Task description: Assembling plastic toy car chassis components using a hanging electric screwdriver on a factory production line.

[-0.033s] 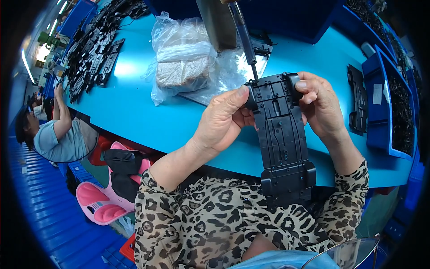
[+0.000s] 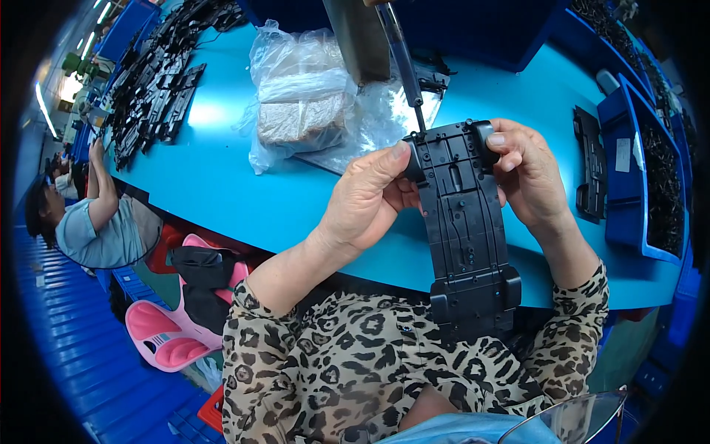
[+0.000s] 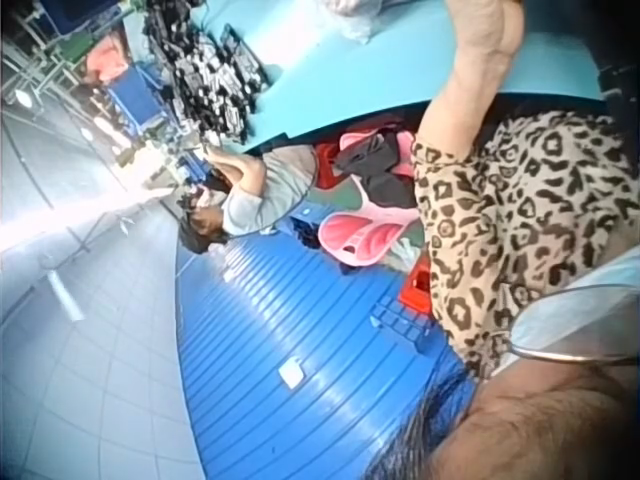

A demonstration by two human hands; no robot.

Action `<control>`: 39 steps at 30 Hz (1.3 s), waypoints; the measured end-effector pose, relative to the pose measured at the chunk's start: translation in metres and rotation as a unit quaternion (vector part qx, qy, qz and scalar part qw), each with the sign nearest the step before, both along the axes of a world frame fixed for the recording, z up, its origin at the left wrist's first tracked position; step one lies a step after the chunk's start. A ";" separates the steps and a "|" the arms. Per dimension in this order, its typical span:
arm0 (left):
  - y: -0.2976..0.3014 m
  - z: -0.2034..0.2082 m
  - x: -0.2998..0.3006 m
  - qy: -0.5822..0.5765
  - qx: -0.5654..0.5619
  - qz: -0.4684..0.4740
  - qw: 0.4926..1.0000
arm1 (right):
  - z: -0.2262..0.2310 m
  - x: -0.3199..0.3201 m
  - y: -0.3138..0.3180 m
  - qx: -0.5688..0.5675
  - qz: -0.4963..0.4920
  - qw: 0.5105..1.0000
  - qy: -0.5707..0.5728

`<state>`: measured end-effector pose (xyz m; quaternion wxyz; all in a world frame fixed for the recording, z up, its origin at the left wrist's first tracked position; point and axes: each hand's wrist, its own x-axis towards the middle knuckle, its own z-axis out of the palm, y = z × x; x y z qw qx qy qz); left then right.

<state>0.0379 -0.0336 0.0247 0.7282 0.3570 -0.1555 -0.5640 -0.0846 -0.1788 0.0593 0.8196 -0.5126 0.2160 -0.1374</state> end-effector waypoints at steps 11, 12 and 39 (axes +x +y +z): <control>-0.004 -0.001 0.004 0.005 0.015 0.008 1.000 | -0.003 0.003 -0.001 0.017 0.000 1.000 0.010; -0.005 -0.002 0.006 0.017 0.022 0.010 1.000 | -0.005 0.003 -0.002 0.027 0.004 1.000 0.005; -0.021 0.002 0.020 0.080 0.023 0.041 0.996 | -0.014 0.012 -0.013 0.074 -0.018 0.997 -0.030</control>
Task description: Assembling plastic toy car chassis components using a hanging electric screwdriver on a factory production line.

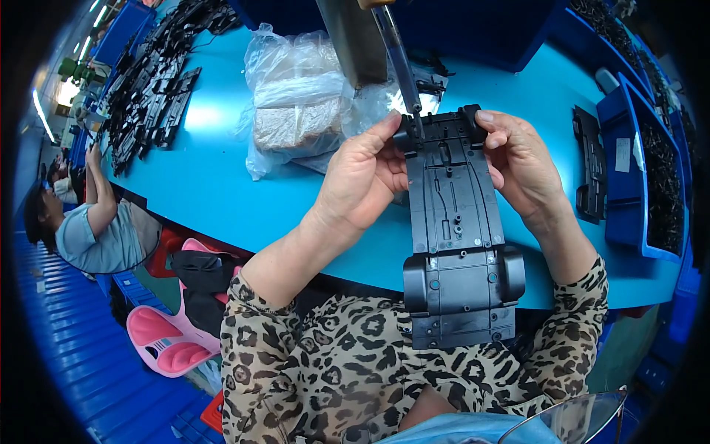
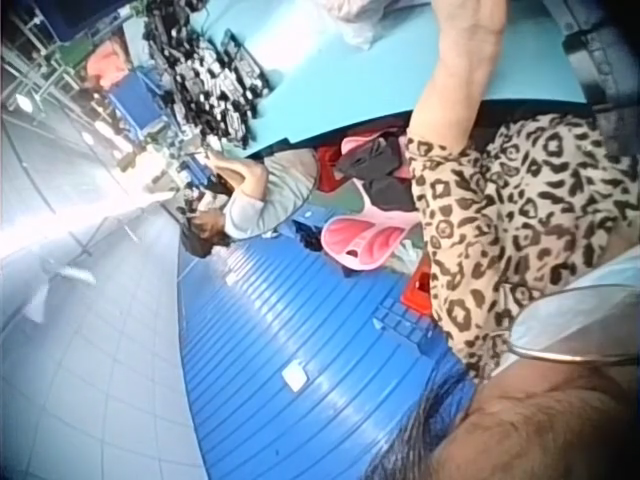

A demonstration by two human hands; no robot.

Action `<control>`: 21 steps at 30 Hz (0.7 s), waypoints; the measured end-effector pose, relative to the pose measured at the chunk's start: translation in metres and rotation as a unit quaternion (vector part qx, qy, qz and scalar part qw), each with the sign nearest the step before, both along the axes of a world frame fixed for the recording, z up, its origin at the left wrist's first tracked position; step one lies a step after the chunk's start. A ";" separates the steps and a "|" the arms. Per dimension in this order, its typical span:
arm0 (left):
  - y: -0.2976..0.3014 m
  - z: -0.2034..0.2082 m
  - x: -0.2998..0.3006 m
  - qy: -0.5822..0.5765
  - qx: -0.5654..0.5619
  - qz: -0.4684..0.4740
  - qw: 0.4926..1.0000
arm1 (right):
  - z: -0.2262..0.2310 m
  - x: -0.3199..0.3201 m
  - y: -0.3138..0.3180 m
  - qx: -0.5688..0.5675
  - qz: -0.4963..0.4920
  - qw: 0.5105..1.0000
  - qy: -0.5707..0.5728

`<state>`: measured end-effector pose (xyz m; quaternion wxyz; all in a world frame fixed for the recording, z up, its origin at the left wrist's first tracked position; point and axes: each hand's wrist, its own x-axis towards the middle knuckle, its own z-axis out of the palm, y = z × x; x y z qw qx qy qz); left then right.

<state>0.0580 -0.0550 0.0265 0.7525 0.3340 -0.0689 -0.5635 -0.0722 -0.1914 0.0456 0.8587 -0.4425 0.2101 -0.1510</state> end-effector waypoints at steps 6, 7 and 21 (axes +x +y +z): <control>-0.002 -0.003 0.001 0.005 -0.003 0.005 1.000 | 0.002 0.001 0.000 0.002 -0.013 1.000 0.011; -0.002 -0.004 0.002 0.004 -0.004 0.004 1.000 | 0.002 0.001 0.000 0.002 -0.013 1.000 0.010; -0.001 0.002 0.001 -0.001 -0.008 0.008 1.000 | 0.007 0.002 0.002 0.007 -0.014 1.000 0.002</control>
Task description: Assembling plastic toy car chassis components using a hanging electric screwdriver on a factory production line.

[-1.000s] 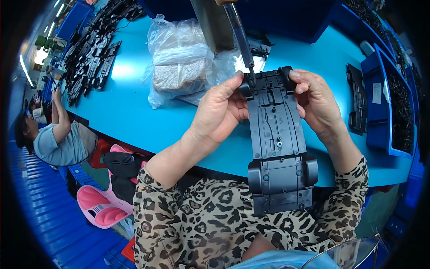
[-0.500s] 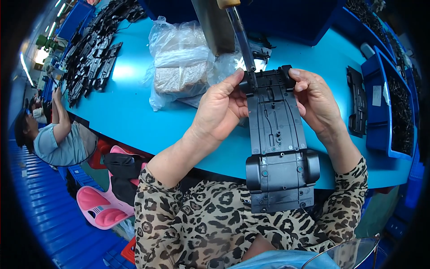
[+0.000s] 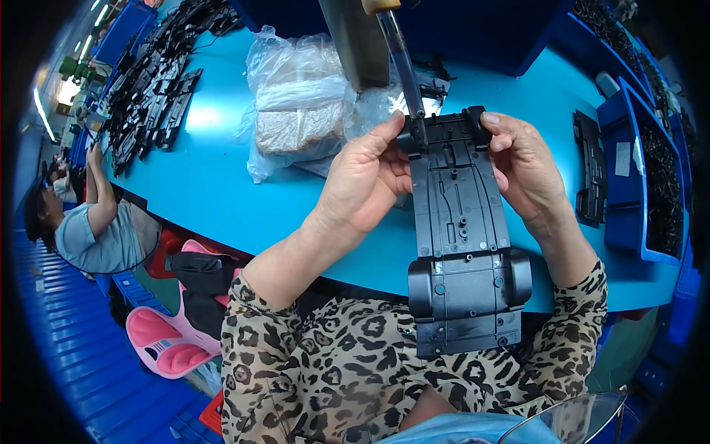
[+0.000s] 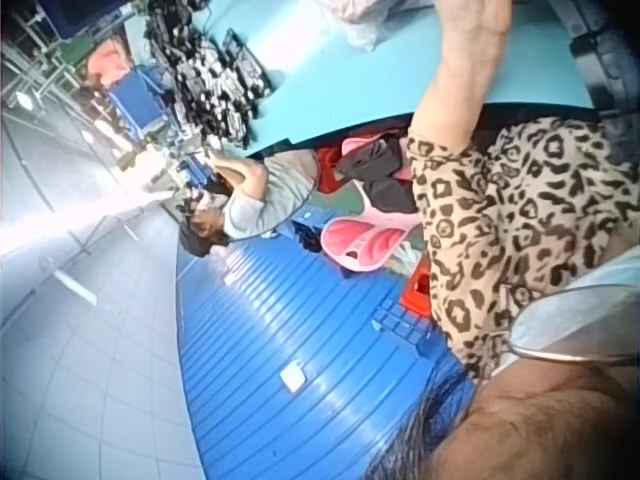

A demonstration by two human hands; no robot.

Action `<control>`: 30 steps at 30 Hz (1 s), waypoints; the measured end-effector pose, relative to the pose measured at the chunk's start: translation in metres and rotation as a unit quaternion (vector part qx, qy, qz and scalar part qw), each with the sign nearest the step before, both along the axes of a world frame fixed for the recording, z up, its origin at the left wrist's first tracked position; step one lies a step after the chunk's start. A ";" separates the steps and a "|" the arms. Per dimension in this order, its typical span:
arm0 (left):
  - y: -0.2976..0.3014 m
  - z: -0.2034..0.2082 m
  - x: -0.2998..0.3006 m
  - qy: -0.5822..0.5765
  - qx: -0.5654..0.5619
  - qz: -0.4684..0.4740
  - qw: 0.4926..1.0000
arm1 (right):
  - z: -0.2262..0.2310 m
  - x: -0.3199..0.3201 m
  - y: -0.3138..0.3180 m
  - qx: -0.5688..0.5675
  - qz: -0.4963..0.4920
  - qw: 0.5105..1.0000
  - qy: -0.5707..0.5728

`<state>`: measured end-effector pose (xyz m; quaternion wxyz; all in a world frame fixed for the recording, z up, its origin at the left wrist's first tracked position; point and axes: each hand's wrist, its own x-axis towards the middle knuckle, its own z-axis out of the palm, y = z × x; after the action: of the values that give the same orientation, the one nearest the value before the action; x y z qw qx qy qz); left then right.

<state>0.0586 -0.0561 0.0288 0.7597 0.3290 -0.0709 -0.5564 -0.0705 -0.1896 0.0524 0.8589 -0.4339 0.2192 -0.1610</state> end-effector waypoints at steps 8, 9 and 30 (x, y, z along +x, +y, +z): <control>-0.001 0.002 0.000 0.008 -0.004 -0.004 1.000 | 0.001 0.001 0.000 0.004 0.009 1.000 -0.009; -0.001 0.001 0.001 0.010 -0.010 -0.006 1.000 | 0.002 0.001 0.001 0.004 0.007 1.000 -0.008; 0.000 0.002 -0.001 -0.002 -0.008 -0.003 1.000 | 0.001 0.000 0.001 -0.009 0.006 1.000 -0.006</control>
<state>0.0579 -0.0566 0.0305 0.7605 0.3241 -0.0779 -0.5572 -0.0706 -0.1887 0.0538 0.8574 -0.4419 0.2095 -0.1602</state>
